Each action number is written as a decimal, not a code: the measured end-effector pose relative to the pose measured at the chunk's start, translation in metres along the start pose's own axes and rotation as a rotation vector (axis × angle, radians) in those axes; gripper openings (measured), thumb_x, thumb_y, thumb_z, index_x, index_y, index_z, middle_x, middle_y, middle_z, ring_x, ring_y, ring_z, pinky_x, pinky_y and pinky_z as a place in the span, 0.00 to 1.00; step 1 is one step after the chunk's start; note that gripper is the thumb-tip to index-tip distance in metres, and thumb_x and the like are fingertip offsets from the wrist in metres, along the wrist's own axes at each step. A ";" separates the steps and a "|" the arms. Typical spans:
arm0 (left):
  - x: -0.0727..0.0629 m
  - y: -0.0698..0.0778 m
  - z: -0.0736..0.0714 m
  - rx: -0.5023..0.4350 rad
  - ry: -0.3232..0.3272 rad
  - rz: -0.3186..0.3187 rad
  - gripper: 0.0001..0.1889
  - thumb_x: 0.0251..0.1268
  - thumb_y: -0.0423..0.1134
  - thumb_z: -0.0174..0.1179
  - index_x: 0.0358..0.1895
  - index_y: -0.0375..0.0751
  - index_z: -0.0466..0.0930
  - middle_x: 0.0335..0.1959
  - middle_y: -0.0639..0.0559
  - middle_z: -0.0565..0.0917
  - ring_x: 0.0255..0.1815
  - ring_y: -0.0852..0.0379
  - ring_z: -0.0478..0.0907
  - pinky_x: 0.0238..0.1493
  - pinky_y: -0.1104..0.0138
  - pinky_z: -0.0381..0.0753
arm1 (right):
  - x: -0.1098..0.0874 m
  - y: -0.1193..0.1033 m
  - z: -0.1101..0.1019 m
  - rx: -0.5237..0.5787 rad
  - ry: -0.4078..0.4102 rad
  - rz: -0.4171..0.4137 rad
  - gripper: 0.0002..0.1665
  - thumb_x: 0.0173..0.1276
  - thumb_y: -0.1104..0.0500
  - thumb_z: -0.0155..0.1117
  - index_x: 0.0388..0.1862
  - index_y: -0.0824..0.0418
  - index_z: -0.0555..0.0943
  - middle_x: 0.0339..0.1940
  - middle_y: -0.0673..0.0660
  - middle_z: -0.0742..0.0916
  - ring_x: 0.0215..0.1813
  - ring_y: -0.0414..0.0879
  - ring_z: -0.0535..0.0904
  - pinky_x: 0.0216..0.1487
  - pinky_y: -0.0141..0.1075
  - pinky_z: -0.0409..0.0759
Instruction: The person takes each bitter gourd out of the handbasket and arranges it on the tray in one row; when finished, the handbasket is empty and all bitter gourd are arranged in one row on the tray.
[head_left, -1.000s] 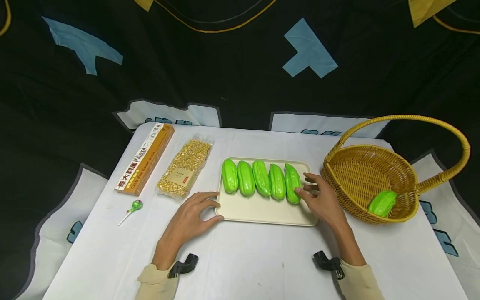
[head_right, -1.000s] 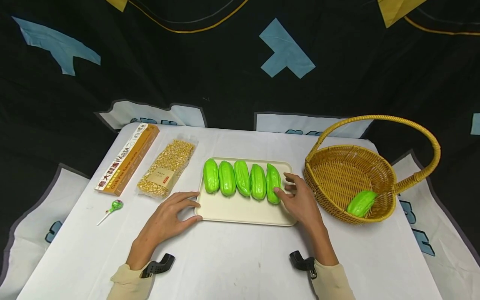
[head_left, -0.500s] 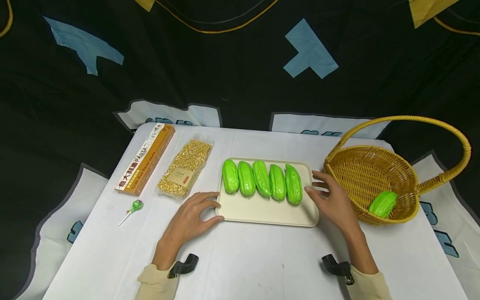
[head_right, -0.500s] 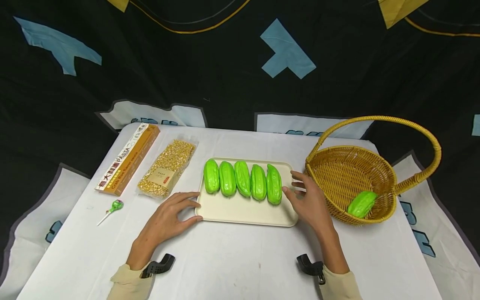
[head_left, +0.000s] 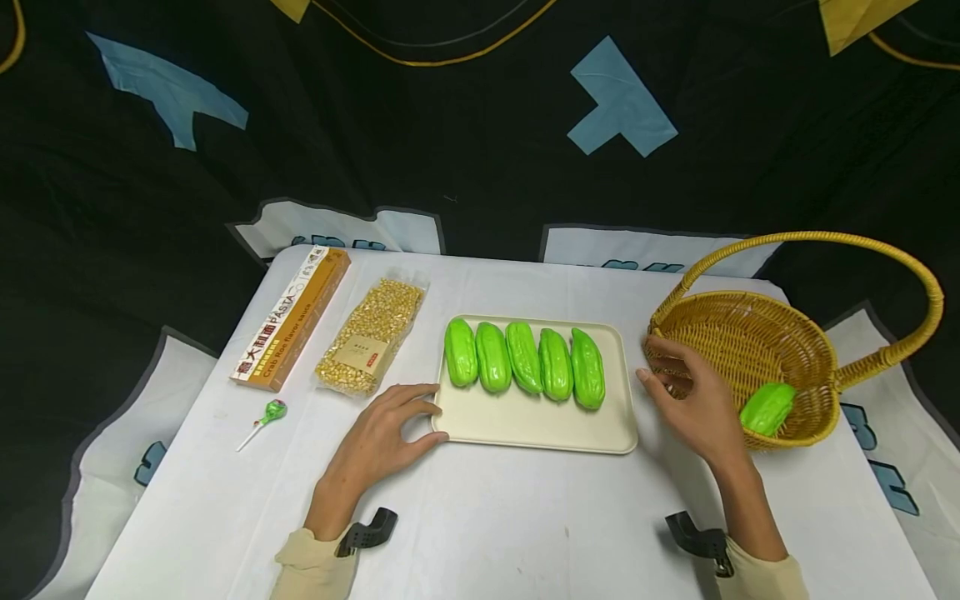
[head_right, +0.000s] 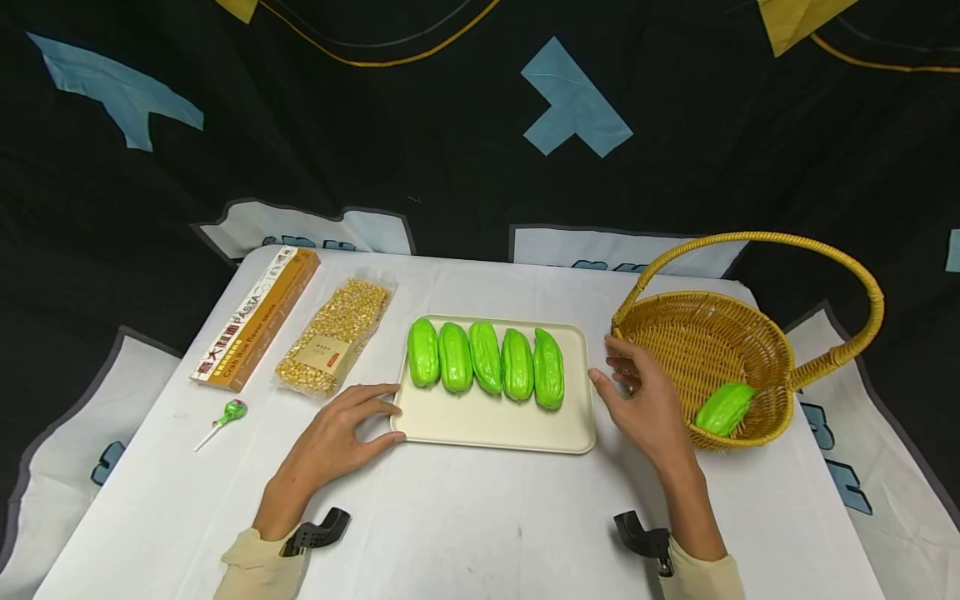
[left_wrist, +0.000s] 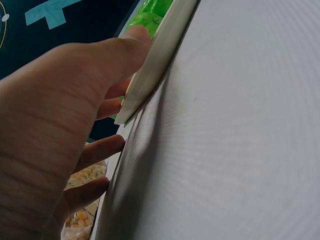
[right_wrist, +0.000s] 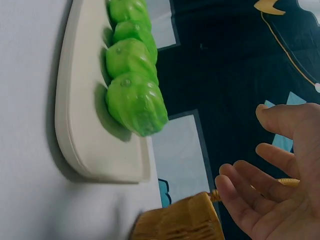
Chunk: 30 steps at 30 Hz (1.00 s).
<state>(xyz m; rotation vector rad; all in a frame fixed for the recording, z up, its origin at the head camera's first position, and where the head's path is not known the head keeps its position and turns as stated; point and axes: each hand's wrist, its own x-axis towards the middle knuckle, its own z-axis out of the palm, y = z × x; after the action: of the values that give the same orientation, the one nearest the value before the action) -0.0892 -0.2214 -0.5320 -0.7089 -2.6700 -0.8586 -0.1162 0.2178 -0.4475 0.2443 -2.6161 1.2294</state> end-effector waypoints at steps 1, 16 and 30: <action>0.000 0.000 0.000 0.001 0.000 0.000 0.19 0.59 0.51 0.82 0.48 0.46 0.91 0.67 0.49 0.86 0.66 0.47 0.83 0.77 0.51 0.75 | -0.001 0.000 -0.002 0.000 0.008 -0.004 0.29 0.74 0.62 0.74 0.72 0.65 0.79 0.65 0.64 0.87 0.59 0.59 0.86 0.55 0.16 0.80; 0.000 0.001 0.000 0.005 0.002 -0.001 0.19 0.58 0.52 0.82 0.48 0.47 0.91 0.67 0.50 0.85 0.66 0.48 0.82 0.73 0.54 0.79 | -0.010 0.017 -0.032 -0.085 0.058 0.022 0.33 0.71 0.59 0.79 0.72 0.64 0.79 0.64 0.64 0.87 0.56 0.29 0.81 0.55 0.11 0.74; 0.000 0.000 0.001 0.007 0.019 0.015 0.20 0.56 0.51 0.83 0.48 0.47 0.92 0.66 0.49 0.86 0.66 0.47 0.83 0.75 0.50 0.77 | -0.015 0.032 -0.060 -0.180 0.050 0.110 0.33 0.74 0.53 0.76 0.73 0.63 0.78 0.66 0.65 0.85 0.57 0.48 0.84 0.49 0.09 0.71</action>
<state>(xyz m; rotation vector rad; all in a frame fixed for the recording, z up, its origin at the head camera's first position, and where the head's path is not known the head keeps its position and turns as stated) -0.0896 -0.2207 -0.5333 -0.7140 -2.6461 -0.8470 -0.1010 0.2850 -0.4381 0.0369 -2.7066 1.0085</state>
